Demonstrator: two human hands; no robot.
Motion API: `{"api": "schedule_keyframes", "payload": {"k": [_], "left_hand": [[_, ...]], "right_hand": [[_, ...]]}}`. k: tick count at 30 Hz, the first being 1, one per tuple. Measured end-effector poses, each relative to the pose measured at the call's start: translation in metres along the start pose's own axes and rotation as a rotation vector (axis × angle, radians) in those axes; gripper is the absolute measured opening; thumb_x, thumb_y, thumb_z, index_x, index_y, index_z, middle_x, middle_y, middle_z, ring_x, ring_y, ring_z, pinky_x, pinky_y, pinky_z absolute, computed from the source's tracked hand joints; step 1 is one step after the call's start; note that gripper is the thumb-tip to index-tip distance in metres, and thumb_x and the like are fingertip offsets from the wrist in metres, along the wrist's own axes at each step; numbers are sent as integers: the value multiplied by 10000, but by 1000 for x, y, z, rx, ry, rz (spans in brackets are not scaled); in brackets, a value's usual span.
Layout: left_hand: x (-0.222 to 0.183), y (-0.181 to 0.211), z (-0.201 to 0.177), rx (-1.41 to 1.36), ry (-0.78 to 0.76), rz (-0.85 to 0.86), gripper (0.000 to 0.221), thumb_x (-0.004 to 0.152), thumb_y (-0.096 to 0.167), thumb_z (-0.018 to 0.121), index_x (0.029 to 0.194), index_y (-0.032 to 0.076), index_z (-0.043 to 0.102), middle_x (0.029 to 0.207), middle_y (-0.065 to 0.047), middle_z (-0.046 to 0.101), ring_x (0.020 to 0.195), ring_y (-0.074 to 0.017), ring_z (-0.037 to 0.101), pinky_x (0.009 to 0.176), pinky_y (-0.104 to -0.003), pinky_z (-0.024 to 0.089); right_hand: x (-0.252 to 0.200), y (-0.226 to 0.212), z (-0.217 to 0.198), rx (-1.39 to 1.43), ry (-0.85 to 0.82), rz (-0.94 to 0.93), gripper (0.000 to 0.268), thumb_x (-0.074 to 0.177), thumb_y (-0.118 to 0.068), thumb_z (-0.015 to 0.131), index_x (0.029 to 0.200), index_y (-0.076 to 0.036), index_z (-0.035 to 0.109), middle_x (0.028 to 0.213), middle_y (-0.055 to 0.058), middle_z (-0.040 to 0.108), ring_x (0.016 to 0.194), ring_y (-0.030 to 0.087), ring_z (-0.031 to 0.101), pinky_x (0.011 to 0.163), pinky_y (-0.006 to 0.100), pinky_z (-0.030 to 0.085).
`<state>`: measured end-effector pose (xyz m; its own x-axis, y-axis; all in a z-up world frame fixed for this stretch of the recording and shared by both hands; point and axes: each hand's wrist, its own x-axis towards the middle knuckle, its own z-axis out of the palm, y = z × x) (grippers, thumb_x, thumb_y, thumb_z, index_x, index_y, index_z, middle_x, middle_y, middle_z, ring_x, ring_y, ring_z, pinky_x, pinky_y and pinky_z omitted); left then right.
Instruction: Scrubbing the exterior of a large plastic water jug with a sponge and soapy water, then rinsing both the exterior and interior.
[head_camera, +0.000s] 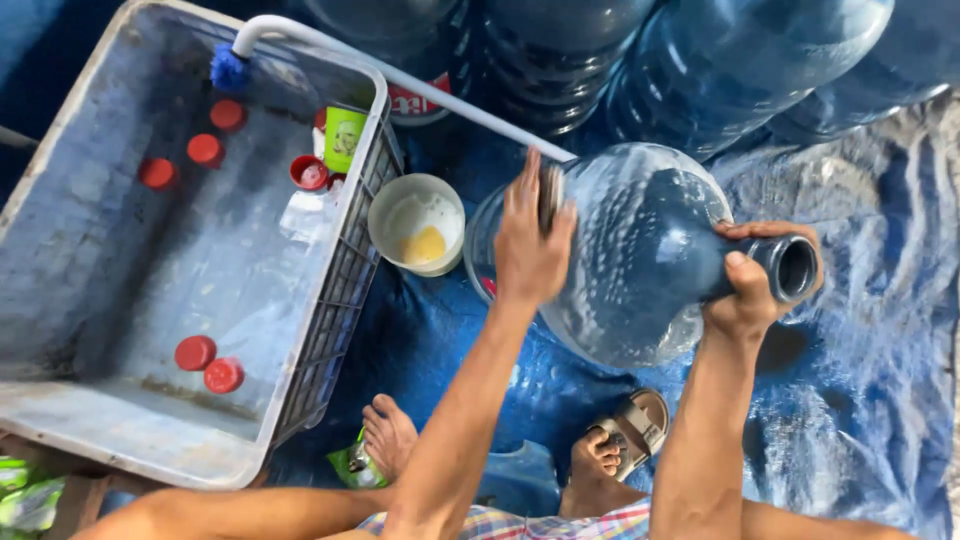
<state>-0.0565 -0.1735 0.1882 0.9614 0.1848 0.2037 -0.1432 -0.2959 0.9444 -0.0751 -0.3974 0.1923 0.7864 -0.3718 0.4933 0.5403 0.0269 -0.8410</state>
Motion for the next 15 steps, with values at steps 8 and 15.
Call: {"api": "schedule_keyframes", "payload": {"k": [8,15], "left_hand": [[-120,-20,52,165,84,266,717,1018,166,601,1627,109,227,1660,-332,178,1527,-550,311,1241,-578,334],[23,16,16,195,-74,-41,694,908,298,580,1563,298,350,1416,-101,592,1135,-375,687,905,-475,574]], "right_hand": [[30,7,13,-81,192,28,203,827,-115,673,1012,-82,597,932,68,628,867,204,670,838,352,595],[-2,-8,10,-64,24,22,274,775,-190,657,1017,-93,574,931,66,616,898,195,651,983,379,623]]}}
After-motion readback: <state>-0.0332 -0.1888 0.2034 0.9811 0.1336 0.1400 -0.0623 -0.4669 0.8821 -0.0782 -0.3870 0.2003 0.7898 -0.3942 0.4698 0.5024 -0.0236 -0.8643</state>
